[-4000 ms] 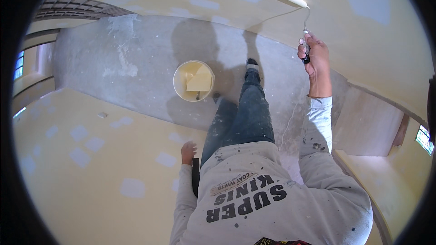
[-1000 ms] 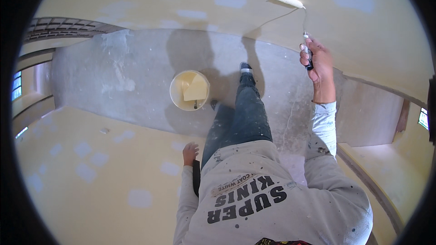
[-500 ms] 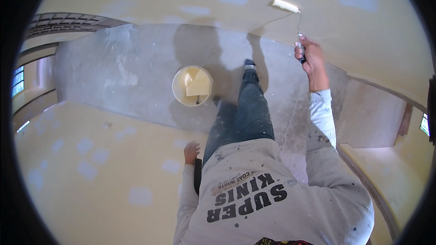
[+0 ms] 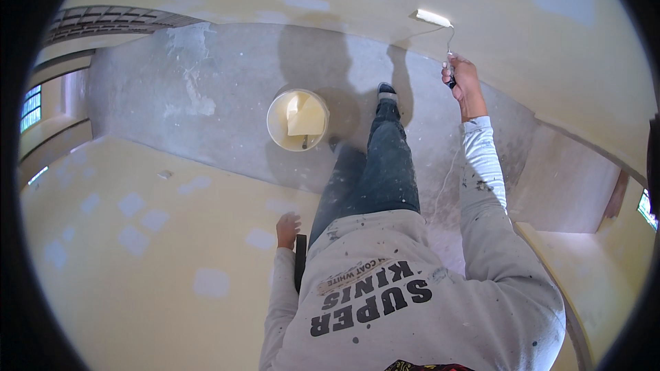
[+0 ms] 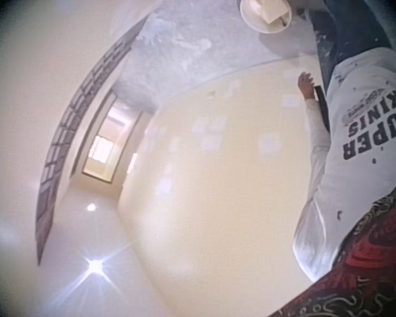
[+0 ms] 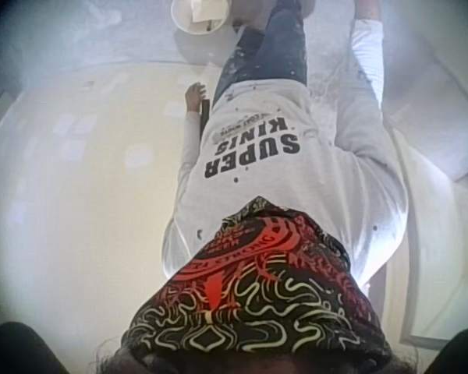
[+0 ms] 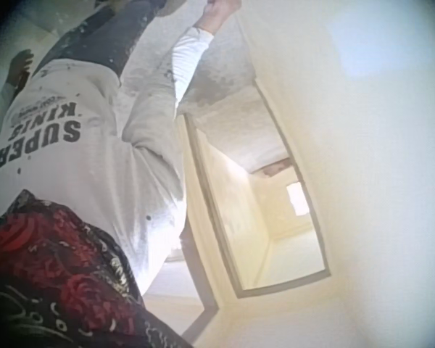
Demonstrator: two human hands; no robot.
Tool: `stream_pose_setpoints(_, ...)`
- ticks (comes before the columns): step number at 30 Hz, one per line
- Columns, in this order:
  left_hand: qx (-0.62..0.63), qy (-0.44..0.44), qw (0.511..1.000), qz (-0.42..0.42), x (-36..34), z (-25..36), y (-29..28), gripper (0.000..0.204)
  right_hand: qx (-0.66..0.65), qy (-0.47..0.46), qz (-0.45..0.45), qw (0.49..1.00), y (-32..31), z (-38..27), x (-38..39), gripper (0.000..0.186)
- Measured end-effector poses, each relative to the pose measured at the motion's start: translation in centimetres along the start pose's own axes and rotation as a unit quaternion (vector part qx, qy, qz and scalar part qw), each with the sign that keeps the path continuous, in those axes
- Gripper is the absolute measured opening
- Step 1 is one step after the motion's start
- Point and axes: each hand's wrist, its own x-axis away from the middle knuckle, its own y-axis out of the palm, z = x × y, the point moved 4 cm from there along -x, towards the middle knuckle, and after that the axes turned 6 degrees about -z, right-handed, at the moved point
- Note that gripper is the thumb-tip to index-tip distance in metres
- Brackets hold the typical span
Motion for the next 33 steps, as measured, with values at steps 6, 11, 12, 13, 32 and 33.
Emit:
stream_pose_setpoints(6,-0.017,0.008,1.0,-0.018,-1.1,0.0,1.8,0.032,-0.005,0.023,0.0,1.0,-0.2,1.3,-3.3,0.013)
stream_pose_setpoints(11,0.079,0.029,0.996,-0.036,-1.8,-2.9,0.2,0.031,-0.011,-0.01,-0.028,1.0,2.6,-0.3,3.2,0.009)
stream_pose_setpoints(12,0.074,0.031,0.996,-0.031,-1.9,-3.0,0.2,0.031,-0.01,-0.016,-0.026,0.999,2.9,0.0,4.3,0.009)
stream_pose_setpoints(13,0.07,0.032,0.997,-0.024,-2.0,-3.2,0.2,0.031,-0.01,-0.013,-0.027,1.0,3.7,0.7,5.0,0.009)
stream_pose_setpoints(32,0.073,-0.014,0.997,-0.007,-0.6,-4.9,-1.1,0.039,-0.034,-0.074,-0.046,0.996,21.0,-1.1,7.6,0.006)
stream_pose_setpoints(33,0.067,-0.017,0.998,-0.008,-0.6,-5.1,-1.1,0.038,-0.032,-0.077,-0.042,0.996,21.3,-1.6,8.7,0.006)
